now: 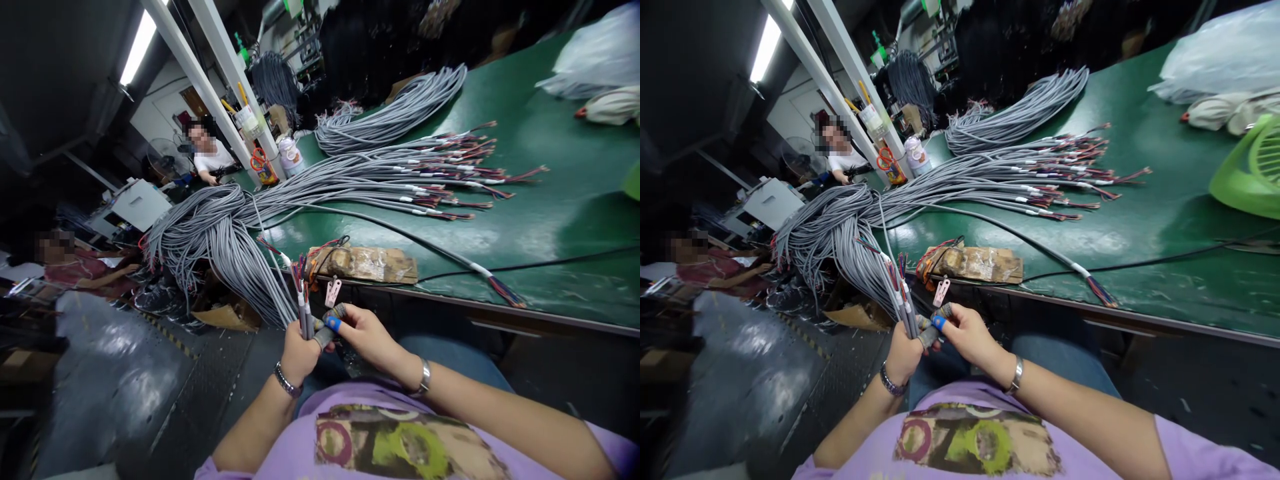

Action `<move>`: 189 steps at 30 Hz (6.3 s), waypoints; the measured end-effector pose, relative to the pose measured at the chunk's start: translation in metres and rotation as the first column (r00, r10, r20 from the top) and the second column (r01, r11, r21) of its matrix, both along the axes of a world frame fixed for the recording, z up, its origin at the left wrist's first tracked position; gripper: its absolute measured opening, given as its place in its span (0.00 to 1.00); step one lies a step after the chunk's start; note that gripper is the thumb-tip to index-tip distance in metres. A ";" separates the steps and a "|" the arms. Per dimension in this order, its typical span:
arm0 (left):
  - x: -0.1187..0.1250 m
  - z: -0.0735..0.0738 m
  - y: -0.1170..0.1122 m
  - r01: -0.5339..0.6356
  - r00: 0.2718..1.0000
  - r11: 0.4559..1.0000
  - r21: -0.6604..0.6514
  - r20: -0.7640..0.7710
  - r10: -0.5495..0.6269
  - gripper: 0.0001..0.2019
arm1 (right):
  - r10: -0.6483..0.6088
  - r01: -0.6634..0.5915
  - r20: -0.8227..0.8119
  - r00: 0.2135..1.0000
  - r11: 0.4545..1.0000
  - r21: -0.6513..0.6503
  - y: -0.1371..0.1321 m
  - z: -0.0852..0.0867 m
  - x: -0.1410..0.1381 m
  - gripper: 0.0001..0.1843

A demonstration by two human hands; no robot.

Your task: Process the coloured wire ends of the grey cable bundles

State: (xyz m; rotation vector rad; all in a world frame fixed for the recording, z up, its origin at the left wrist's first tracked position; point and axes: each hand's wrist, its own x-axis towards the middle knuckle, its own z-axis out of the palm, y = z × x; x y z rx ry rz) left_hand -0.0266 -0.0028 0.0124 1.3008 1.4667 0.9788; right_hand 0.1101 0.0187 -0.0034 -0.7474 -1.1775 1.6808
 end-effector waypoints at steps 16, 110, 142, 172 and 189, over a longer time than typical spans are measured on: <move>-0.008 0.017 0.003 0.018 0.983 0.995 -0.094 0.185 0.000 0.15 | 0.011 -0.051 -0.168 0.986 0.971 -0.234 0.007 -0.011 0.017 0.20; 0.012 0.013 0.018 -0.025 0.980 0.991 -0.133 0.194 0.051 0.15 | -0.091 -0.098 -0.428 0.899 0.911 -0.401 0.041 -0.013 0.005 0.15; 0.015 0.006 0.012 -0.156 0.956 0.988 -0.008 0.251 0.153 0.14 | -0.113 -0.091 -0.445 0.888 0.907 -0.411 0.047 -0.012 -0.003 0.19; -0.001 0.000 0.001 0.081 0.992 0.997 0.005 0.101 -0.081 0.14 | 0.167 -0.167 0.006 0.986 0.985 0.052 0.013 0.005 0.015 0.16; 0.002 0.011 0.006 -0.060 0.951 0.998 -0.015 0.302 0.062 0.13 | 0.001 -0.037 -0.169 0.986 0.978 -0.206 0.024 -0.020 0.024 0.23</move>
